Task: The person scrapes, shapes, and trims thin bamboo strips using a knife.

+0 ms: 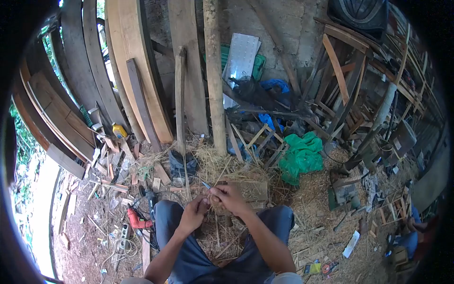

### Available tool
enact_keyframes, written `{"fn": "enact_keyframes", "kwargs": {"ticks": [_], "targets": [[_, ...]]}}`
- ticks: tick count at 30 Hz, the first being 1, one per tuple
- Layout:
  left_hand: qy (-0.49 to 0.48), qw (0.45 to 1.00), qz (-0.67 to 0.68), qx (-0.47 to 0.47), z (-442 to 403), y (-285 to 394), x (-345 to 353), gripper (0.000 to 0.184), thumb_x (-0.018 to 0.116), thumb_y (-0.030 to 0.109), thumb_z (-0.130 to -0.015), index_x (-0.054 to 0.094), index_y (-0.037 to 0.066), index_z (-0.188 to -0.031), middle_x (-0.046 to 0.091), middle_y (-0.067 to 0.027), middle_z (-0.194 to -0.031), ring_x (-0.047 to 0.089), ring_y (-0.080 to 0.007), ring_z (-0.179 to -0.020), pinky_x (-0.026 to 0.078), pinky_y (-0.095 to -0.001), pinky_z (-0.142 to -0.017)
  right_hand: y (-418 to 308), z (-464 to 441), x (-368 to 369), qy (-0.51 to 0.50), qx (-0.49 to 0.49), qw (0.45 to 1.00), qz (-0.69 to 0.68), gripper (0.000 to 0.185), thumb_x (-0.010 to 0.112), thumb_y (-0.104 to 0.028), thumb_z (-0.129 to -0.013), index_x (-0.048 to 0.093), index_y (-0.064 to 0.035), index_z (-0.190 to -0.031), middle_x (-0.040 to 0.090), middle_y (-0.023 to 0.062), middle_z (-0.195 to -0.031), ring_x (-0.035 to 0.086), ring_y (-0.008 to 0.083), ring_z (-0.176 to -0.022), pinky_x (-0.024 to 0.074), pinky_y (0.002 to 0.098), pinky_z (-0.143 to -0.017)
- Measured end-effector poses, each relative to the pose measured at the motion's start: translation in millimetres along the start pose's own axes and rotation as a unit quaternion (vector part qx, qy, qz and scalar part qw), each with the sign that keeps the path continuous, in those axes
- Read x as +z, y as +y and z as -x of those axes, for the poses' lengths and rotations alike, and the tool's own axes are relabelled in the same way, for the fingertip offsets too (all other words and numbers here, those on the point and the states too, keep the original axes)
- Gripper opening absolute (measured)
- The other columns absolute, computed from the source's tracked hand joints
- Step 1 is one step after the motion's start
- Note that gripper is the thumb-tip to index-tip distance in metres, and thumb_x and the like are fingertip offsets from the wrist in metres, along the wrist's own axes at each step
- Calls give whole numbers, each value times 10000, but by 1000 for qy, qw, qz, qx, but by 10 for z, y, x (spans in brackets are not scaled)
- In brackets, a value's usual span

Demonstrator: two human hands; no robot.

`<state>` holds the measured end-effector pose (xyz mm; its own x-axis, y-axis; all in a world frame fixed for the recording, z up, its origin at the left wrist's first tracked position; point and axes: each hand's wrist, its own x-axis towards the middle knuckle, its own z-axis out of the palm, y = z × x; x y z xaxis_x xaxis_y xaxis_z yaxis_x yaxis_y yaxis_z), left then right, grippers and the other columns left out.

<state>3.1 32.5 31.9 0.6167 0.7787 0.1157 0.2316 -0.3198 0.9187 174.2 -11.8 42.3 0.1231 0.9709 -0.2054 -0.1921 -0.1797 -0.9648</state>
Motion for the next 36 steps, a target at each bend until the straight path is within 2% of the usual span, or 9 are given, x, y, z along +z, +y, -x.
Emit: {"fn": "enact_keyframes", "kwargs": {"ticks": [2,4,8,13,19,24,28,32,36], "targets": [[12,1000,-21,11,24,69,-11,148,453,117,-955,547,3,-944,526,-70,-689,504,-124,-610,425,-284,-590,-43,1,-29,-23,26,998,-43,233,568,-221,-933,652,-5,-953,507,-43,-633,389,24,-509,305,204,-454],[34,999,-34,25,25,103,7,114,480,77,-927,558,7,-971,609,-205,-770,624,-390,-730,468,-385,-618,-83,-28,-71,-26,24,999,-25,236,560,-220,-937,653,-3,-946,506,-44,-632,391,24,-510,305,200,-457],[30,999,-17,12,64,137,13,118,480,84,-928,559,9,-973,608,-207,-792,613,-401,-747,469,-385,-627,-69,-31,-125,-19,1,1000,14,251,556,-230,-939,655,1,-933,503,-45,-626,381,22,-495,282,192,-441],[-17,1000,14,-7,278,168,-44,130,478,114,-943,555,10,-964,588,-135,-746,600,-226,-673,447,-320,-637,-137,-173,-735,221,-41,974,19,252,579,-259,-925,662,-23,-952,541,-31,-647,355,22,-454,267,196,-390],[-70,973,186,-120,209,-157,-24,195,433,205,-993,532,65,-900,438,34,-682,369,-49,-587,335,-211,-539,-74,-45,-512,141,-11,990,-10,321,557,-296,-938,634,-4,-1046,498,-53,-643,347,20,-456,275,184,-404],[-60,972,187,-132,92,-37,-27,170,430,181,-982,528,56,-922,442,9,-663,399,-67,-585,338,-234,-533,19,61,99,-41,-4,997,-64,248,543,-204,-944,634,0,-1052,501,-32,-647,345,30,-446,281,213,-396],[-52,983,138,-107,105,39,-40,183,427,200,-991,516,65,-906,441,26,-700,357,-47,-574,310,-205,-514,-72,-9,-54,-39,72,993,-85,265,540,-213,-946,633,15,-1045,492,-40,-638,349,32,-456,291,215,-408],[-60,997,46,-14,253,33,-36,183,420,199,-993,510,65,-909,430,31,-675,336,-42,-559,302,-201,-510,-131,-173,-591,111,8,992,-66,284,544,-247,-947,640,12,-1015,477,-59,-620,353,29,-467,268,206,-410],[-78,980,139,-123,304,151,-141,162,429,159,-981,533,40,-946,415,13,-618,396,-81,-550,350,-253,-517,-88,-165,-909,177,-20,978,-111,276,538,-249,-950,637,4,-1000,481,-59,-621,363,27,-474,262,202,-410]]}}
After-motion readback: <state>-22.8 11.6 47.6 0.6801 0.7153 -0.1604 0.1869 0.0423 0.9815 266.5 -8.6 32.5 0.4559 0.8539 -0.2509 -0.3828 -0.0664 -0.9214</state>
